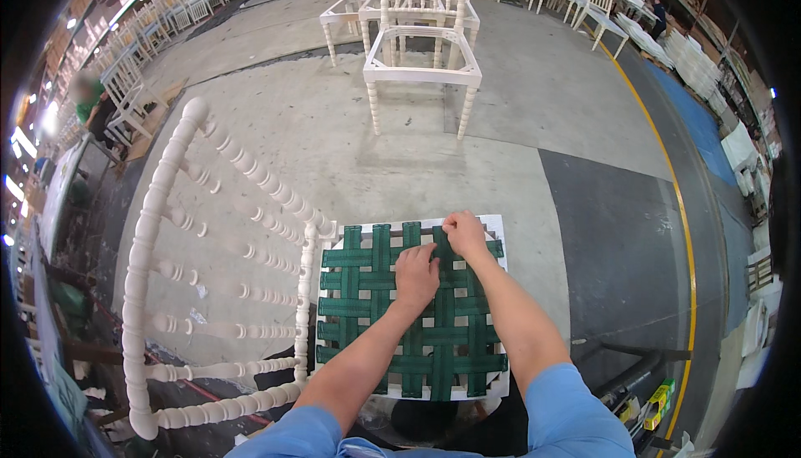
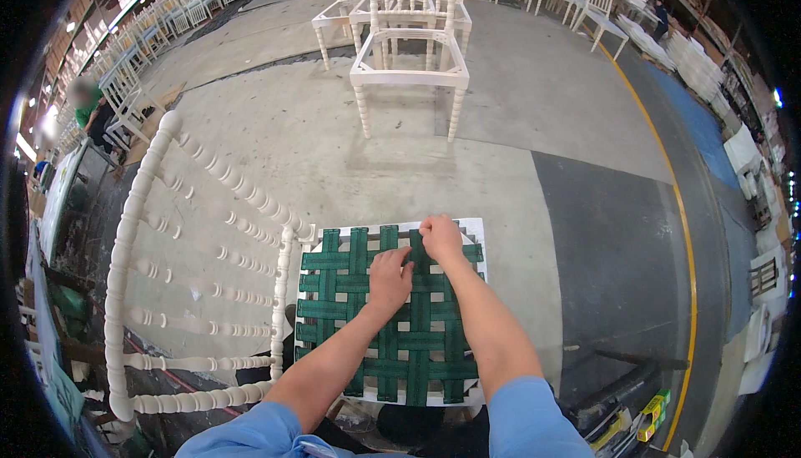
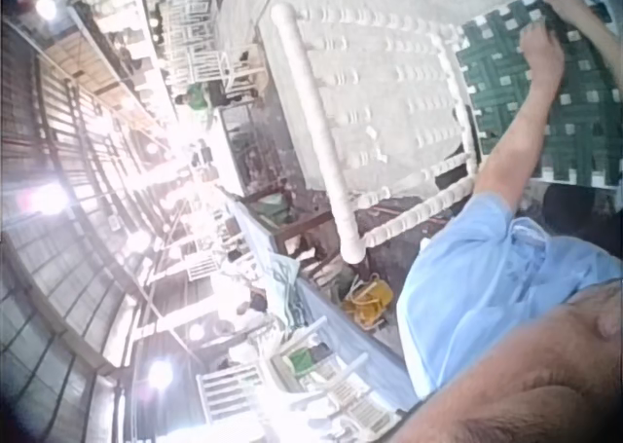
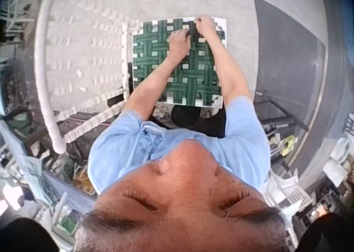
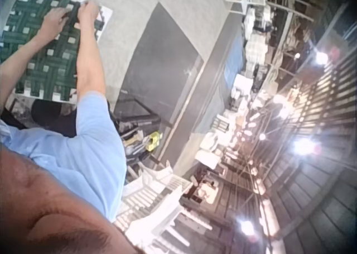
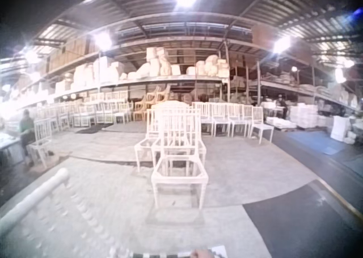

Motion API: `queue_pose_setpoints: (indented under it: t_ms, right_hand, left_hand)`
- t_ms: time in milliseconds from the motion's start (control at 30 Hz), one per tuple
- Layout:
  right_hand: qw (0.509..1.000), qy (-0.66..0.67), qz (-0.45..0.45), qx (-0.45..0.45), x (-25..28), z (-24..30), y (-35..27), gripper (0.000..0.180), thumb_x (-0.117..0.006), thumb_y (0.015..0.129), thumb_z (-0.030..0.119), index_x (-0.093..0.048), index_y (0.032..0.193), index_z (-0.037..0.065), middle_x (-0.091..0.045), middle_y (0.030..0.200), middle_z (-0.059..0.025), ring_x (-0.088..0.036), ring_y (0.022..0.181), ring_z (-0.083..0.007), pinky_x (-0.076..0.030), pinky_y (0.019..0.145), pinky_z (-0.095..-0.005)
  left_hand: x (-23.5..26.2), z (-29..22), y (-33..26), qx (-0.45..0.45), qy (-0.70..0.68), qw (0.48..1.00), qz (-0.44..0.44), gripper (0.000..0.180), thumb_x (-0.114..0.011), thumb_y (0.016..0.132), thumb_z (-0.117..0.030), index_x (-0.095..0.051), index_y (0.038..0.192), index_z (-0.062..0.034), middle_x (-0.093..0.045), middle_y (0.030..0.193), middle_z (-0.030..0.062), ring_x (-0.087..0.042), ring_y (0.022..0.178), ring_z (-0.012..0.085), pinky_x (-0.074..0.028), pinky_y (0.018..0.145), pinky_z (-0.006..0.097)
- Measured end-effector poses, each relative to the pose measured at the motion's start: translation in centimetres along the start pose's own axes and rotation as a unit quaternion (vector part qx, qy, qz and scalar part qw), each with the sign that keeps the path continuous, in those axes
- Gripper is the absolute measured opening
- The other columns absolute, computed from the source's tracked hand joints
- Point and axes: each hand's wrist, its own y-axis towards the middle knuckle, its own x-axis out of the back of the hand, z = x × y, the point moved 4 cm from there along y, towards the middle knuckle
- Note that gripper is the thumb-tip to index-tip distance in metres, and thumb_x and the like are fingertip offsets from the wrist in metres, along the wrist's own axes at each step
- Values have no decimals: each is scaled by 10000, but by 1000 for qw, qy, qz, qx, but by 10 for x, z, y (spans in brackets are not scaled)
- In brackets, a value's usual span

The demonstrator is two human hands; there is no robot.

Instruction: The person weaves green plastic straps into a white wooden chair seat frame, using a staple gun to secure the straps. After completing the weave, the person places a white foam pad on the seat and staples it in place.

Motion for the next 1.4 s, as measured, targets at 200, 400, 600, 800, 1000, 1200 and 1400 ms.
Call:
queue_pose_setpoints:
  t_ms: [200,400,600,800,1000,1200,1400]
  right_hand:
    - [999,-3,-18,-43,-11,-8,16,104,-764,907,221,-787,942,126,-710,1060,-145,-692,1032,-375,-559,889,-492]
    - [996,56,2,-67,-4,-14,24,164,-783,901,230,-785,991,92,-755,978,-132,-724,879,-337,-573,814,-460]
    - [919,351,-109,-143,71,-102,-50,197,-698,1019,172,-746,1153,35,-684,865,-13,-596,681,-91,-495,580,-271]
    - [833,183,-416,-316,227,-276,-344,182,-743,1004,169,-755,1119,30,-691,916,22,-589,773,-77,-489,672,-261]
    - [671,-184,-303,-651,264,-347,-613,506,-742,971,393,-712,1132,-86,-768,1054,-231,-736,1027,-389,-551,899,-464]
    - [700,101,-353,-612,254,-384,-626,466,-868,858,327,-764,1008,-102,-776,947,-183,-723,852,-314,-543,785,-447]
    - [725,172,-375,-552,271,-377,-595,339,-732,733,30,-723,1055,-75,-709,872,-104,-661,757,-246,-517,672,-396]
  left_hand:
    - [-22,12,15,-89,98,991,22,485,-680,979,-184,-594,1446,-87,-569,1521,111,-434,1460,468,-321,1218,623]
    - [-44,16,22,-75,194,975,79,578,-533,1077,-364,-476,1603,-132,-392,1703,31,-243,1600,416,-136,1309,605]
    - [-45,18,21,-35,208,969,126,577,-500,1086,-394,-479,1607,-147,-383,1712,-2,-239,1605,397,-110,1315,596]
    - [-44,12,20,-45,218,969,105,589,-457,1097,-403,-442,1632,-157,-349,1730,-19,-229,1609,397,-90,1319,599]
    - [-42,6,20,-14,238,960,149,585,-447,1100,-405,-436,1635,-168,-353,1723,-22,-238,1605,398,-109,1313,606]
    - [-34,-6,23,-25,244,958,151,587,-428,1113,-426,-403,1653,-198,-301,1748,-25,-212,1616,386,-146,1307,618]
    - [-29,-5,24,1,242,951,192,609,-394,1118,-461,-347,1680,-230,-254,1767,-52,-156,1638,366,-125,1321,597]
